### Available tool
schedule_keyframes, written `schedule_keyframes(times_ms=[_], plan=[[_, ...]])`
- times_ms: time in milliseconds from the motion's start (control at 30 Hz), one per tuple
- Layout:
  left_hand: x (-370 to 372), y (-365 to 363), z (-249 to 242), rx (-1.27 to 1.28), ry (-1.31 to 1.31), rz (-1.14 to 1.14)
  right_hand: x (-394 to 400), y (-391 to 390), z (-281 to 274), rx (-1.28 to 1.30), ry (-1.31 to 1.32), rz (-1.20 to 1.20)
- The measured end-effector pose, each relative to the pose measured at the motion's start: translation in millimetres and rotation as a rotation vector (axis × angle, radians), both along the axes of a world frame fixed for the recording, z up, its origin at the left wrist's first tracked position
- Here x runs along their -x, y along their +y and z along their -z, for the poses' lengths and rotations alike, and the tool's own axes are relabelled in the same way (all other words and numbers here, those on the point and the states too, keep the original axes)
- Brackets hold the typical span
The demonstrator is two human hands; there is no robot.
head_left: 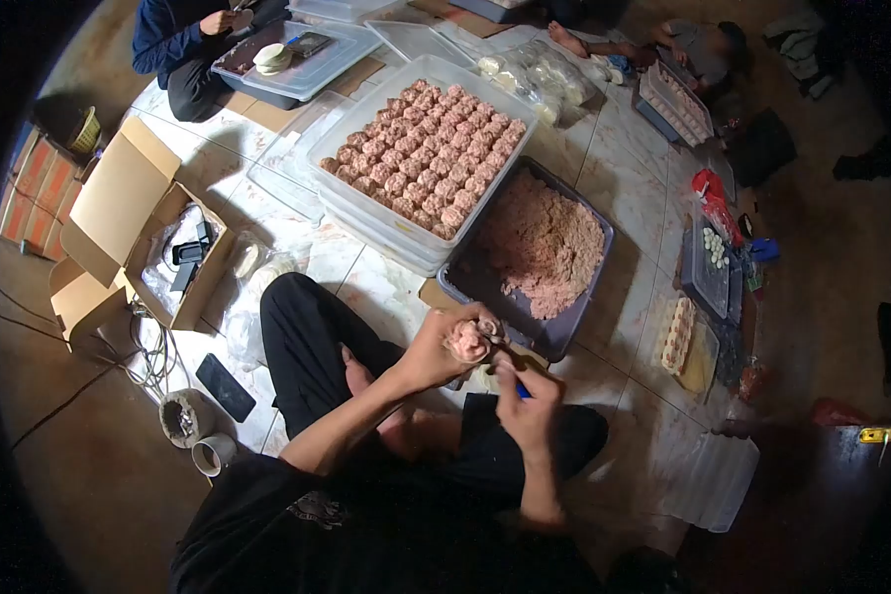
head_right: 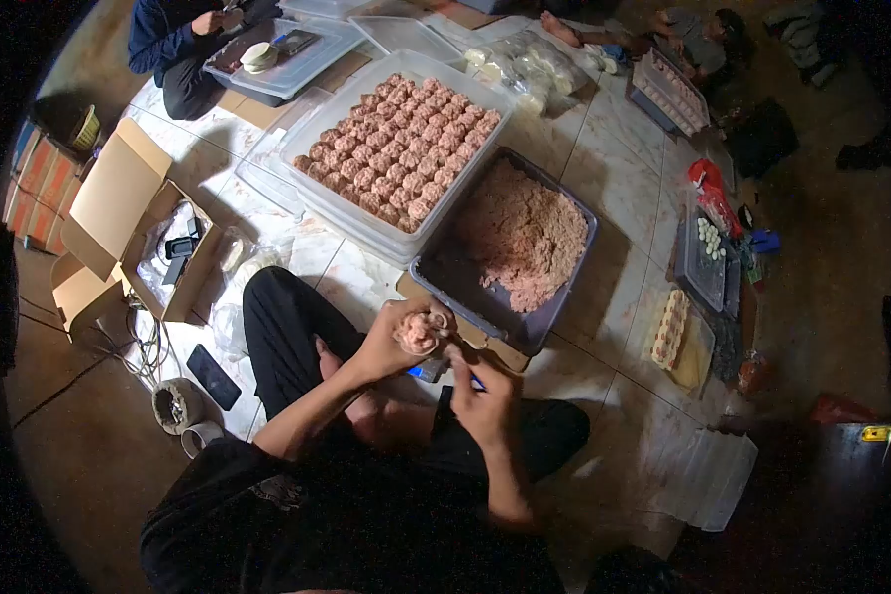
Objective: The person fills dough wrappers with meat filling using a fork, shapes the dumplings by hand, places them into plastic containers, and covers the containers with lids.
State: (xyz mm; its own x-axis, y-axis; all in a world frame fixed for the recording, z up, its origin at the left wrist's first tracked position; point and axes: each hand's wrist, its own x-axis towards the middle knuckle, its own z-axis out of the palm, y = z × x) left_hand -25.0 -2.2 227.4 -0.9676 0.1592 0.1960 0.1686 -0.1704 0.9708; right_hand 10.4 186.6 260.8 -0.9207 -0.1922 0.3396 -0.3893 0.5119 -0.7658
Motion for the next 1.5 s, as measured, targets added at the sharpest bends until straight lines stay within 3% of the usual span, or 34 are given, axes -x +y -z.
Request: schedule_keyframes(times_ms=[33,100,167,200,300,367,500,533,633,667,700,767,867,967,1033,1067,1200,1267,1300,1333,1400,1433,1500], plan=[[1.2,-0.7,-1.2,0.166,0.031,0.035,1.8,-7.2,-3.4,-0.097,0.087,0.002],[5.6,1.2,-3.6,0.13,-0.085,0.024,10.4,-4.3,-32.4,-0.142,-0.047,-0.002],[7.3,-3.9,-4.1,0.113,-0.128,0.024,8.6,8.2,-41.3,-0.164,-0.08,0.144],[9.3,-9.9,-4.5,0.153,-0.03,0.002,7.6,21.7,-23.9,-0.067,-0.07,0.178],[9.3,-3.2,2.7,-0.001,-0.057,-0.028,1.5,10.7,-24.2,-0.031,0.004,-0.021],[3.9,12.3,-6.6,0.095,-0.109,-0.095,-0.4,-6.6,-18.3,-0.224,0.011,-0.009],[10.9,-2.9,-5.3,0.117,0.039,-0.129,7.0,19.2,-34.8,-0.058,-0.113,0.233],[10.2,-4.2,-5.4,0.087,0.097,-0.13,6.6,24.5,-37.0,-0.04,-0.147,0.192],[9.1,-1.0,-11.9,-0.027,-0.049,-0.044,-2.3,14.1,-32.5,-0.074,-0.123,-0.031],[9.0,12.5,-0.6,-0.019,0.012,-0.03,-4.6,-5.1,-31.8,-0.051,-0.093,-0.038],[6.9,17.6,-6.7,-0.025,-0.074,-0.071,-1.9,-6.9,-28.8,-0.248,-0.05,-0.027],[10.4,11.1,-21.2,0.155,-0.141,-0.173,7.4,-0.5,-47.2,-0.199,-0.08,0.004],[9.7,-2.8,-13.0,0.139,-0.119,-0.129,15.6,26.0,-68.6,-0.265,-0.053,0.127],[15.5,-7.8,14.2,0.035,-0.194,-0.095,2.9,5.1,-104.6,-0.327,-0.086,0.036],[18.3,6.0,39.2,0.162,0.094,-0.001,16.4,-3.3,-63.0,-0.519,-0.025,-0.146],[15.0,2.2,22.8,0.294,0.083,-0.022,22.4,-4.0,-62.6,-0.455,-0.178,-0.145],[10.0,1.3,29.0,0.513,0.11,-0.127,15.8,-10.3,-93.4,-0.489,-0.194,-0.081],[10.5,0.3,34.8,0.44,0.015,-0.073,21.5,-8.0,-79.1,-0.597,-0.15,-0.122],[17.8,0.6,35.3,0.401,-0.017,-0.062,24.6,-4.3,-93.7,-0.499,-0.129,-0.102],[14.1,2.1,17.9,0.239,0.03,-0.025,28.2,-0.4,-106.2,-0.501,-0.149,-0.013],[9.4,1.6,4.5,0.155,0.027,-0.081,29.1,0.0,-124.7,-0.51,-0.218,0.144],[7.0,3.5,2.6,0.111,0.024,-0.11,28.9,-2.8,-118.7,-0.524,-0.215,0.03],[14.0,6.1,14.2,0.27,-0.006,-0.085,28.1,-13.7,-84.3,-0.535,-0.199,-0.195]])
